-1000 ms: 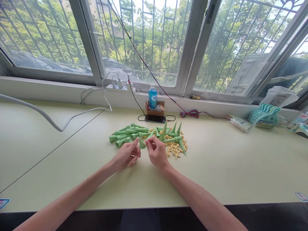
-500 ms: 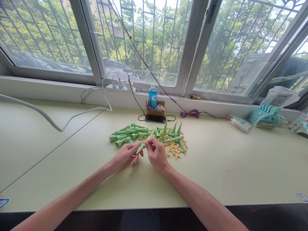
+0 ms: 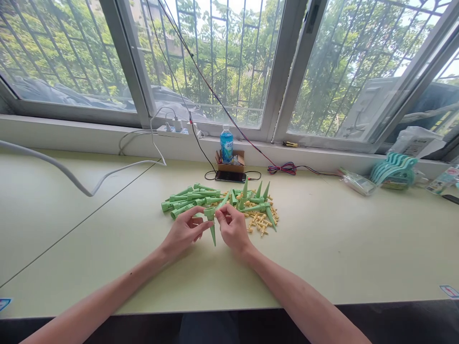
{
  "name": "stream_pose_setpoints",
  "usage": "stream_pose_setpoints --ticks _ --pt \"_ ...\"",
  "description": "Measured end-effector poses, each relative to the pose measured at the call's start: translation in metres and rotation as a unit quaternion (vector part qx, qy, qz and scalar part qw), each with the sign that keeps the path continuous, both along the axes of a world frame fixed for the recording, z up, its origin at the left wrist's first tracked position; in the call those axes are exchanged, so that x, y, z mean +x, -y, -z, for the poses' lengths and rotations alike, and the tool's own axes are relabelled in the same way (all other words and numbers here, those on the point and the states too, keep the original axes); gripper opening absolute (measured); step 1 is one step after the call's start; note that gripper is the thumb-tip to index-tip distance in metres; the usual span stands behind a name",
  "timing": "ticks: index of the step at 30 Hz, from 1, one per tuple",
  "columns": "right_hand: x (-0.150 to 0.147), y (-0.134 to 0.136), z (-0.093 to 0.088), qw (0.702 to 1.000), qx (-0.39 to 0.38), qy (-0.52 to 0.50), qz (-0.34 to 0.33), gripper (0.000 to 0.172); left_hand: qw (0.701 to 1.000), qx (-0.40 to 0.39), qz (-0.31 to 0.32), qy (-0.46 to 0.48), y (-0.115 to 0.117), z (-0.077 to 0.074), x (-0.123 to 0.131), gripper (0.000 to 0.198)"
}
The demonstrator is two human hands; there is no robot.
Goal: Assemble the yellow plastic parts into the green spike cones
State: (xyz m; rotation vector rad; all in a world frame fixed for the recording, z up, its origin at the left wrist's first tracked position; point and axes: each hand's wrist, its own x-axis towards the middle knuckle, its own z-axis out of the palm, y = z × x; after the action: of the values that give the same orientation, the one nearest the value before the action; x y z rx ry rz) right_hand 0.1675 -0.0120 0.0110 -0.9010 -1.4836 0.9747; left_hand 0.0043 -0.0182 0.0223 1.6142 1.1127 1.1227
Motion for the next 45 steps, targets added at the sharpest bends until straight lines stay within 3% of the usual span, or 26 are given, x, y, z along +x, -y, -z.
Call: stream_pose_setpoints --ticks 10,18,22,25,31,38,45 --pt "0.0 0.0 -0.002 0.998 -0.022 -0.059 -0.021 0.035 0.999 0.029 -0.01 -0.015 0.0 0.001 0.002 0.034" --pt "0.001 0.0 -0.005 0.995 -0.046 -0.067 -0.056 0.034 0.969 0.234 -0.03 -0.076 -0.004 0.006 0.0 0.017" --pt "0.001 0.0 -0.005 0.994 -0.047 -0.074 -0.063 0.032 0.96 0.263 -0.028 -0.097 -0.004 0.006 0.0 0.013" --pt "-0.001 -0.002 -0.003 0.995 -0.042 -0.074 -0.044 0.031 0.975 0.207 -0.038 -0.076 -0.004 0.005 0.002 0.016" --pt "0.0 -0.004 -0.001 0.997 -0.012 -0.074 0.022 0.029 0.998 0.0 0.007 0.062 -0.004 -0.005 0.003 0.03" --pt "0.0 -0.004 0.004 0.999 0.035 -0.004 0.021 0.027 0.955 -0.236 0.114 0.14 -0.008 -0.005 0.002 0.064" --pt "0.0 -0.002 0.002 0.999 0.049 -0.003 0.002 0.027 0.929 -0.268 0.152 0.206 -0.008 -0.004 -0.001 0.054"
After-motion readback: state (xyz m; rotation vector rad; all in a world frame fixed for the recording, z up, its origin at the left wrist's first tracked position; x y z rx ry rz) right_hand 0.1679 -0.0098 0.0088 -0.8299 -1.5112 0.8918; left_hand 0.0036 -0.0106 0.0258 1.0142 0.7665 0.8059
